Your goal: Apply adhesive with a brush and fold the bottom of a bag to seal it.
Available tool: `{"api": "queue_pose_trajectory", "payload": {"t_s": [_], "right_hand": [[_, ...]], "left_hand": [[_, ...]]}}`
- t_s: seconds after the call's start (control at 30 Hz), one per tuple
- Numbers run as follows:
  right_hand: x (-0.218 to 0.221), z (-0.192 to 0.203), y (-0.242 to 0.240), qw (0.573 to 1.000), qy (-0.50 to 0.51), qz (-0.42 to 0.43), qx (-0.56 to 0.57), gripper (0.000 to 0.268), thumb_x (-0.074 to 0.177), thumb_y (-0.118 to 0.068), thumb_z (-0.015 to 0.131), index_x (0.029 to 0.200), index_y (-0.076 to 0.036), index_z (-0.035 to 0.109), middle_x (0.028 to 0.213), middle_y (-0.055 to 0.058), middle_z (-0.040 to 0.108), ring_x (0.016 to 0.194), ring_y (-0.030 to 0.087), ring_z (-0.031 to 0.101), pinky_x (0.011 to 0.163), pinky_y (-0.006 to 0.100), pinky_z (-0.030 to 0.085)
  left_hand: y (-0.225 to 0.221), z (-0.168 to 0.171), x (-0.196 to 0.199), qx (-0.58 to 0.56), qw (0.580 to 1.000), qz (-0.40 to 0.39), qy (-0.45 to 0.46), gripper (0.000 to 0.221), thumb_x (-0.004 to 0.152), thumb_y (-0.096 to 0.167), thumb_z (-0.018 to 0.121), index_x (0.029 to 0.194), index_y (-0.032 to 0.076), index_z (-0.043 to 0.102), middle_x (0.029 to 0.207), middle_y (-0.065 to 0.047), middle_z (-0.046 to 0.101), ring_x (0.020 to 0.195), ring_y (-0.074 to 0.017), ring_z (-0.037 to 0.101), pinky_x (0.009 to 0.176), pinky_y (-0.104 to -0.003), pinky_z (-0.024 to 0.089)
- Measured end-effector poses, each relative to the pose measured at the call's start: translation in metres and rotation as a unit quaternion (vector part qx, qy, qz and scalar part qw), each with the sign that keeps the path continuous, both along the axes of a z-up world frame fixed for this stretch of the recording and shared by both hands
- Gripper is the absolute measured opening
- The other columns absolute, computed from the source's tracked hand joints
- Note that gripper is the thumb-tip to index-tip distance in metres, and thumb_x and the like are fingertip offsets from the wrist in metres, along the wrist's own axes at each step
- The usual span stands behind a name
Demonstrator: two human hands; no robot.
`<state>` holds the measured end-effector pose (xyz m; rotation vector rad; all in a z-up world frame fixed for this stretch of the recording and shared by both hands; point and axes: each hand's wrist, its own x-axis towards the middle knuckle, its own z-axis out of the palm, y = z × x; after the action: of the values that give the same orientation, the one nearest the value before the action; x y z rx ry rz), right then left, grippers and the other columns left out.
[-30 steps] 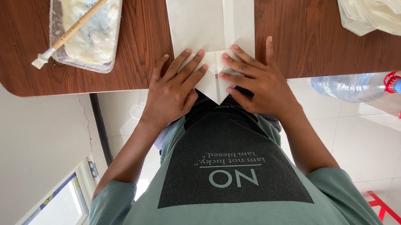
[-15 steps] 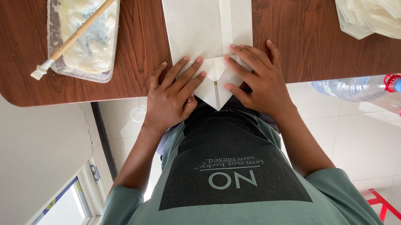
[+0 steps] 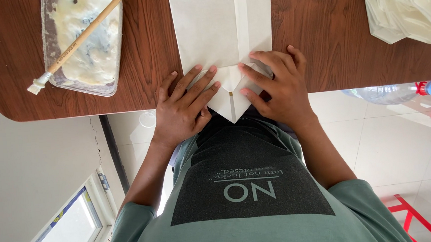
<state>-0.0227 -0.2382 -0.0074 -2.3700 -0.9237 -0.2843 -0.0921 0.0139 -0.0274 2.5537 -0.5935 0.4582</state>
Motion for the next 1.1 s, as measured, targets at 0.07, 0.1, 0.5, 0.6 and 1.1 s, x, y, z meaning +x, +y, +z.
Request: {"api": "queue_pose_trajectory", "payload": {"t_s": [0.07,0.1,0.5,0.6,1.1], "right_hand": [[0.0,-0.004,-0.005,0.999,0.027,-0.007,0.03,0.033,0.103,-0.036,0.068,0.126,-0.015,0.077,0.13,0.008,0.068,0.118,0.03,0.061,0.112,0.057,0.029],[0.0,-0.005,-0.008,0.997,0.052,-0.013,0.06,0.032,0.105,-0.032,0.065,0.128,-0.012,0.075,0.128,0.008,0.069,0.118,0.031,0.063,0.113,0.055,0.03],[0.002,0.006,0.0,0.989,0.081,-0.05,0.116,0.023,0.101,-0.015,0.072,0.123,-0.007,0.073,0.115,0.009,0.064,0.106,0.031,0.061,0.108,0.048,0.036],[0.007,0.009,0.007,0.99,0.074,-0.072,0.093,0.01,0.105,-0.018,0.071,0.105,-0.01,0.077,0.108,0.005,0.063,0.101,0.027,0.06,0.102,0.045,0.036],[0.017,0.023,0.012,0.965,0.232,-0.063,0.109,0.013,0.1,-0.024,0.077,0.092,-0.014,0.074,0.104,0.001,0.061,0.102,0.022,0.049,0.1,0.045,0.02]], "left_hand": [[0.0,0.001,0.0,-0.001,1.0,0.001,0.003,0.047,0.086,0.017,0.054,0.129,0.021,0.073,0.148,0.0,0.064,0.138,-0.0242,0.057,0.115,-0.05,0.029],[0.0,0.001,0.0,-0.001,1.0,0.002,0.005,0.047,0.086,0.018,0.054,0.129,0.022,0.073,0.147,0.0,0.064,0.138,-0.0239,0.057,0.115,-0.05,0.029],[-0.012,0.019,0.018,-0.095,0.994,0.049,0.017,0.041,0.091,0.013,0.067,0.131,0.012,0.069,0.12,-0.006,0.071,0.116,-0.0284,0.063,0.099,-0.047,0.034],[-0.018,0.019,0.036,-0.132,0.99,0.057,0.005,0.02,0.096,0.012,0.069,0.115,0.015,0.077,0.096,0.002,0.072,0.096,-0.0227,0.064,0.091,-0.039,0.037],[-0.022,0.044,0.073,-0.324,0.935,-0.015,0.142,0.01,0.098,0.002,0.07,0.091,0.008,0.07,0.06,-0.004,0.055,0.056,-0.0251,0.057,0.071,-0.035,0.041]]}}
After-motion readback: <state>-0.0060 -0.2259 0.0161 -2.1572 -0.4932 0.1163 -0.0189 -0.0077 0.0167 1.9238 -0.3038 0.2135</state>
